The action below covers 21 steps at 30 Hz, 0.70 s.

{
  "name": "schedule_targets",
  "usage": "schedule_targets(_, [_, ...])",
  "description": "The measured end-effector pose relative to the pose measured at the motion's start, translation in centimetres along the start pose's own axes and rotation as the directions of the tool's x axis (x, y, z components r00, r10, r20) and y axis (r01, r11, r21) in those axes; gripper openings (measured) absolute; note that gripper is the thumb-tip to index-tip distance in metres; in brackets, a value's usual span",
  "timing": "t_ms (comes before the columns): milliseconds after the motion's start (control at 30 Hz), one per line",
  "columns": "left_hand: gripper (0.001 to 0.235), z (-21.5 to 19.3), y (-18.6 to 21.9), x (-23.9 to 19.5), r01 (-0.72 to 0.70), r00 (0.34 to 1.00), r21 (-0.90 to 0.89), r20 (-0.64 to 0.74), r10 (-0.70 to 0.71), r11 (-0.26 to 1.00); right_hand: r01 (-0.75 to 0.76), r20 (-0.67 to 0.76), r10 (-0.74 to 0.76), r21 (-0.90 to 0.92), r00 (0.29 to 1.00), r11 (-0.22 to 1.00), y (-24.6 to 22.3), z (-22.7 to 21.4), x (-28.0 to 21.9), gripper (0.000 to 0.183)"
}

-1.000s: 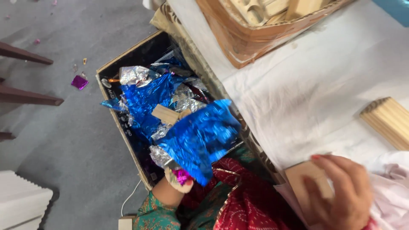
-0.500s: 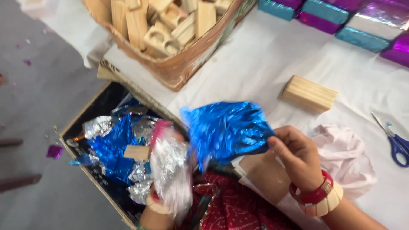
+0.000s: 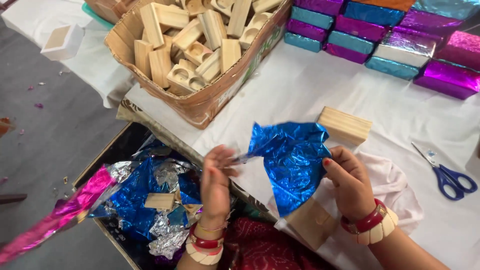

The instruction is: The person wipes a small wooden block with a white cloth, places two round wooden pieces into its recesses, and then reaches for a sheet of blue metallic foil from a nearby box. The person handles the wooden block and foil but does not complete the wrapping in the clip.

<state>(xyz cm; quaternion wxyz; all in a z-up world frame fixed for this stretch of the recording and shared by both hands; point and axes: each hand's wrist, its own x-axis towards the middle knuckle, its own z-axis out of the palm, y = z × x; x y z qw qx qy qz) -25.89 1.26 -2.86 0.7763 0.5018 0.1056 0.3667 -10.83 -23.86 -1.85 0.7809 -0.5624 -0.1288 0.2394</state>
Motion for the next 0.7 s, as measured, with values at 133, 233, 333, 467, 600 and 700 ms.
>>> schedule_targets(133, [0.075, 1.6, 0.2, -0.2, 0.211, 0.936, -0.074, 0.304, -0.179, 0.975, 0.015, 0.102, -0.018, 0.035, 0.995, 0.999, 0.0, 0.3, -0.1, 0.011])
schedule_targets(233, [0.067, 2.3, 0.8, 0.8, 0.475, 0.867, -0.379, 0.355, -0.349, 0.794, 0.05, 0.206, -0.059, 0.048, 0.977, 0.998, 2.0, -1.7, 0.0, 0.011])
schedule_targets(333, [0.045, 0.2, -1.6, 1.7, 0.548, 0.837, -0.464, 0.312, -0.45, 0.697, 0.06, 0.279, -0.082, 0.089, 0.957, 0.994, 0.9, -1.3, 0.2, 0.015])
schedule_targets(467, [0.029, -1.7, -5.4, 2.4, 0.395, 0.912, -0.46, 0.305, -0.276, 0.795, -0.041, 0.33, -0.06, 0.292, 0.942, 0.956, -2.0, -0.1, 0.4, 0.032])
schedule_targets(600, [0.035, 4.0, 0.9, 2.0, 0.528, 0.839, -0.398, 0.383, -0.387, 0.75, -0.041, 0.305, -0.077, 0.36, 0.949, 0.932, -0.4, -2.5, 1.3, 0.028])
schedule_targets(700, [0.026, 0.8, -4.8, 1.7, 0.378, 0.887, -0.288, 0.385, -0.255, 0.88, 0.018, 0.238, -0.097, 0.312, 0.966, 0.95, 1.1, -4.3, 1.6, 0.012])
